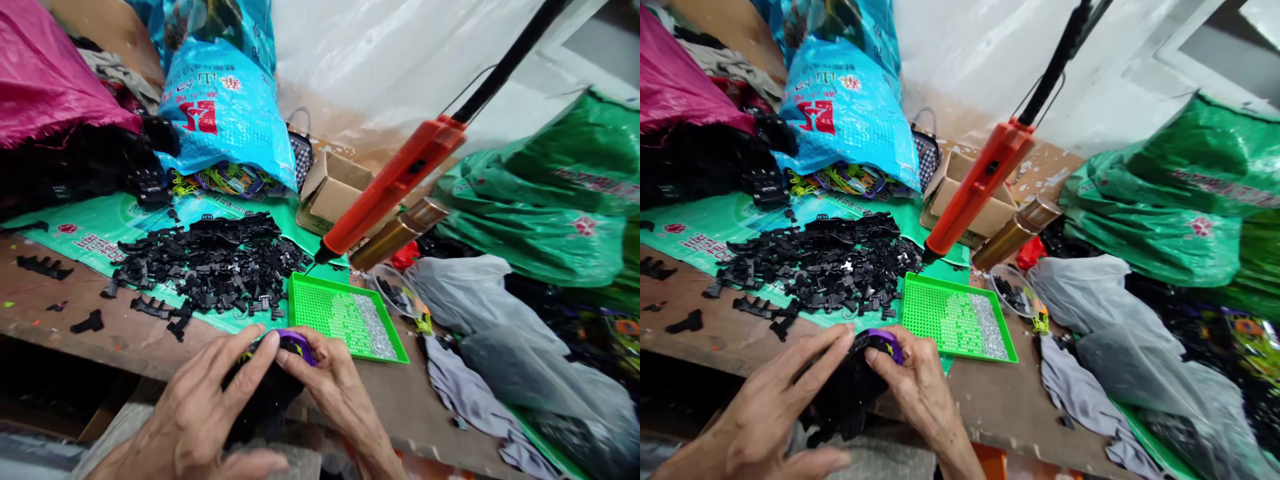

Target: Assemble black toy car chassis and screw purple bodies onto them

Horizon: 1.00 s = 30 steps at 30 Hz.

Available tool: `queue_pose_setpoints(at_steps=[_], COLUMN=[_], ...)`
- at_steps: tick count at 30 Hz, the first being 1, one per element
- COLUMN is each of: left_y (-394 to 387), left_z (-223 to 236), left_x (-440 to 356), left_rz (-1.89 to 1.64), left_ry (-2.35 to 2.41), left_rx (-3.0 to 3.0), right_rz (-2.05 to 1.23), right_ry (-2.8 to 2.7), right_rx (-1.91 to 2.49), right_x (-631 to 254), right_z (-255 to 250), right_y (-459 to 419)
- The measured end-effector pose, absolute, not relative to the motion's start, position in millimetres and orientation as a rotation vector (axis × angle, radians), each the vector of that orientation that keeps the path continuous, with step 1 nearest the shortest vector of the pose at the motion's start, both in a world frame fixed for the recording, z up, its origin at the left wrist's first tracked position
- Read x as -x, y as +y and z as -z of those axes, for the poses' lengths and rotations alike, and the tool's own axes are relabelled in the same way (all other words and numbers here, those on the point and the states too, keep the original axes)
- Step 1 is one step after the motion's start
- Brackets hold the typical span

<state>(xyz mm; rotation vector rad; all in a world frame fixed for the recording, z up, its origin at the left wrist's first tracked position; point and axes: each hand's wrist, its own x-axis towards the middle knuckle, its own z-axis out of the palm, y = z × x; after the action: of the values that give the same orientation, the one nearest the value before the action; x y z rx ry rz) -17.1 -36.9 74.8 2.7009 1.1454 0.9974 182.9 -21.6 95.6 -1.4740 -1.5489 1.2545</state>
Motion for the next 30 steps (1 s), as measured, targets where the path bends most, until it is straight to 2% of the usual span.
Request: queue_pose_setpoints(at_steps=[6,9,14,25,30], left_y=[-35.4,-36.4,-33.1,-27.0,-36.7], left_z=[-61.5,-55.0,-58.4,-46.5,-34.0], left_x=[42.1,45.3,41.6,38.7,18.3], left_rz=[-0.874,-0.957,-0.877,-1.174,-1.155], left_ry=[1.188,1.362,1.592,1.618,1.574], left_rx=[-2.562,-2.44,-2.119,-2.052,-2.001], right_rz=[-1.313,-1.483,-1.734,-1.538,-1.37], right_ry=[-1.655,-1.436,-1.104,-1.059,-0.947], right_rx=[1.394,1.282,1.045,1.237,1.414], right_x=[-168.1,-157.7,-140.1,-111.7,-119.0], right_z=[-100.1,-98.0,-88.2,-72.6,-71.0], right_y=[-14.8,-10.0,-21.4,-13.8,-18.4])
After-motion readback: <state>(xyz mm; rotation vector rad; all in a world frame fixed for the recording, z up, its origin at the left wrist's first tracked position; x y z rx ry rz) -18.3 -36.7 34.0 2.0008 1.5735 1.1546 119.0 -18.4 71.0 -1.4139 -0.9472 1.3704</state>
